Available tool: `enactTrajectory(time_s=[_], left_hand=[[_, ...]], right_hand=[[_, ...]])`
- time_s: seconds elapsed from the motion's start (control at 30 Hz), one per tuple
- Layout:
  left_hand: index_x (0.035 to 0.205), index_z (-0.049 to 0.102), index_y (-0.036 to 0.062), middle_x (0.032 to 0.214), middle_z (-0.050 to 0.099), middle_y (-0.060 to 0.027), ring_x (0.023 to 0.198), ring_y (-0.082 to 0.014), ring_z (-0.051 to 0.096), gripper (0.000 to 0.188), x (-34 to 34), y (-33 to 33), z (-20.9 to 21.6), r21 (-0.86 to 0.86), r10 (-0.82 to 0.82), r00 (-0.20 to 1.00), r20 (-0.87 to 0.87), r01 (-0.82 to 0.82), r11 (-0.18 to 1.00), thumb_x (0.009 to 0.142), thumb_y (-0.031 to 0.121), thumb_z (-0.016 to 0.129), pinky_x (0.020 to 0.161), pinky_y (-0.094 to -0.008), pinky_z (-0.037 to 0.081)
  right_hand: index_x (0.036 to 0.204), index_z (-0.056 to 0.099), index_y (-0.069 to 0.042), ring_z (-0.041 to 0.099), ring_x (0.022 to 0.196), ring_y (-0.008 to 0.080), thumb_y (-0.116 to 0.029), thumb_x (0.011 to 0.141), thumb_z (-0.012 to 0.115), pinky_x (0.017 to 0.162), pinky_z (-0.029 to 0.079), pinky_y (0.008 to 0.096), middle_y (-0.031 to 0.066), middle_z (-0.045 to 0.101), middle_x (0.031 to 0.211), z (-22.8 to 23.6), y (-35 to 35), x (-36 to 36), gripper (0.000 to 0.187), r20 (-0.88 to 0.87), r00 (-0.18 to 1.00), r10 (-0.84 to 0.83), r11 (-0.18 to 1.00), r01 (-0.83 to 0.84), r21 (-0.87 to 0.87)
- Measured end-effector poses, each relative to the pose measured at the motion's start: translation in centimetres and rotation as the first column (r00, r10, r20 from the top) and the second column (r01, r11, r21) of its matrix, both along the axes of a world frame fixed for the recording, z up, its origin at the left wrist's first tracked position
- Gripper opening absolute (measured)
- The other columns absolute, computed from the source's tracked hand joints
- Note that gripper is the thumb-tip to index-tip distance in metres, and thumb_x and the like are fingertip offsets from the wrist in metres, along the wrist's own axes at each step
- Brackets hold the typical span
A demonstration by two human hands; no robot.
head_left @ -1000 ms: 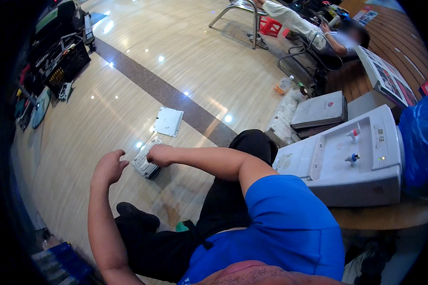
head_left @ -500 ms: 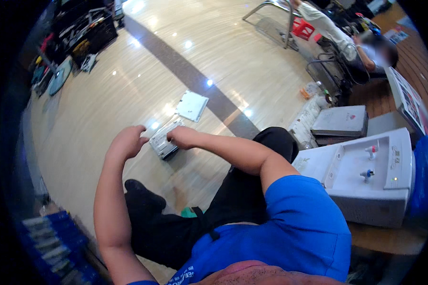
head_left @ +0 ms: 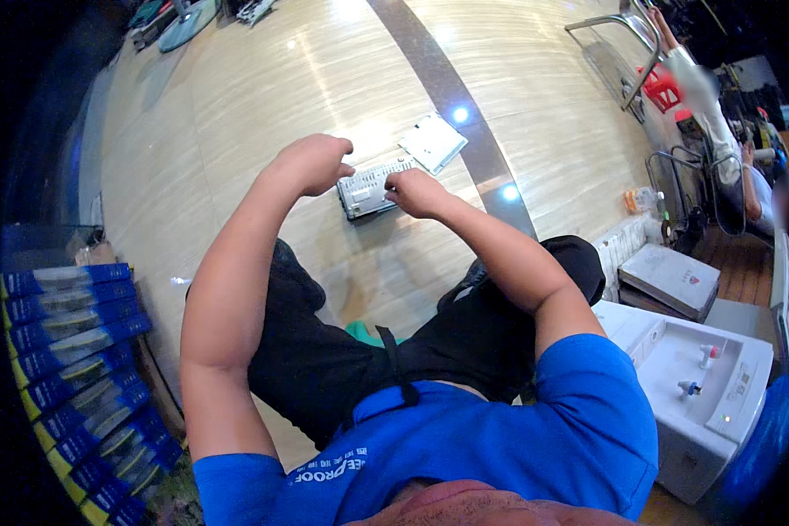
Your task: The person disassembles a car stereo by hand while sitting on a small stool, removing small screws and prying off the metal casing components.
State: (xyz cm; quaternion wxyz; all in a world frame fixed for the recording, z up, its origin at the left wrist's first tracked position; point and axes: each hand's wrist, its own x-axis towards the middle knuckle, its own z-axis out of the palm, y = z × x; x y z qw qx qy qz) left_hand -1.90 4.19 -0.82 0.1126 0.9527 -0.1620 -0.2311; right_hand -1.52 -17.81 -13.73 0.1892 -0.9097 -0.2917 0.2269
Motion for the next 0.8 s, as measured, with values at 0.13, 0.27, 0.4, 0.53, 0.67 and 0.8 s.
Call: enactTrajectory(time_s=[0.13,0.27,0.4,0.53,0.67,0.8], left_hand=[[0.121,0.062,0.0054,0.112,0.066,-0.02,0.107,-0.0372,0.062,0.038,-0.1,-0.4,0.0,0.049,0.004,1.0,-0.025,-0.003,0.999,0.09,0.028,0.065,0.091,-0.0456,0.05],[0.117,0.064,0.0062,0.111,0.067,-0.0184,0.106,-0.0344,0.064,0.034,0.0,-0.5,-0.4,0.047,0.003,1.0,0.014,-0.003,0.999,0.092,0.03,0.064,0.088,-0.0442,0.052],[0.123,0.06,0.0052,0.115,0.066,-0.02,0.108,-0.037,0.062,0.04,0.2,-0.1,0.2,0.047,0.019,0.999,-0.026,-0.018,0.999,0.091,0.029,0.064,0.092,-0.0452,0.05],[0.123,0.06,0.0043,0.115,0.066,-0.0205,0.108,-0.0371,0.062,0.04,0.6,0.1,0.1,0.05,0.014,0.999,-0.031,-0.012,0.999,0.091,0.029,0.064,0.091,-0.0453,0.05],[0.114,0.062,0.0036,0.11,0.067,-0.0197,0.104,-0.0361,0.063,0.035,0.4,0.1,-0.5,0.053,0.007,1.0,-0.008,-0.006,0.999,0.092,0.03,0.064,0.087,-0.0457,0.051],[0.106,0.064,0.0036,0.106,0.068,-0.0183,0.101,-0.0348,0.064,0.03,0.2,0.2,-0.8,0.041,0.002,1.0,0.026,-0.003,0.999,0.093,0.031,0.063,0.083,-0.0458,0.052]], right_hand=[[0.102,0.068,-0.002,0.066,0.093,0.0369,-0.02,0.087,0.065,0.083,0.052,0.0446,0.021,0.069,0.094,-0.2,-0.3,-0.2,0.023,0.001,1.0,-0.022,0.998,0.022,0.067],[0.102,0.071,-0.006,0.066,0.093,0.0372,-0.017,0.089,0.061,0.083,0.053,0.0434,0.0188,0.07,0.098,-0.6,-0.6,0.0,0.02,0.022,1.0,-0.016,0.995,0.013,0.097],[0.103,0.072,-0.006,0.067,0.093,0.0369,-0.017,0.087,0.058,0.086,0.052,0.0449,0.0201,0.07,0.098,-0.6,-0.4,0.2,0.024,0.051,0.999,0.003,0.994,-0.009,0.107],[0.1,0.072,-0.004,0.067,0.092,0.0375,-0.019,0.088,0.06,0.085,0.052,0.0455,0.0209,0.07,0.096,0.0,-0.1,0.4,0.023,0.028,1.0,0.002,0.998,-0.004,0.068],[0.097,0.072,-0.004,0.067,0.091,0.0373,-0.022,0.087,0.063,0.084,0.052,0.0451,0.0207,0.07,0.095,0.5,0.2,0.1,0.022,-0.037,0.999,-0.021,1.0,0.021,0.011],[0.097,0.072,-0.005,0.067,0.091,0.0367,-0.02,0.086,0.064,0.084,0.052,0.045,0.0198,0.07,0.094,0.3,0.0,0.0,0.021,-0.029,0.999,-0.034,0.996,0.036,0.087]])
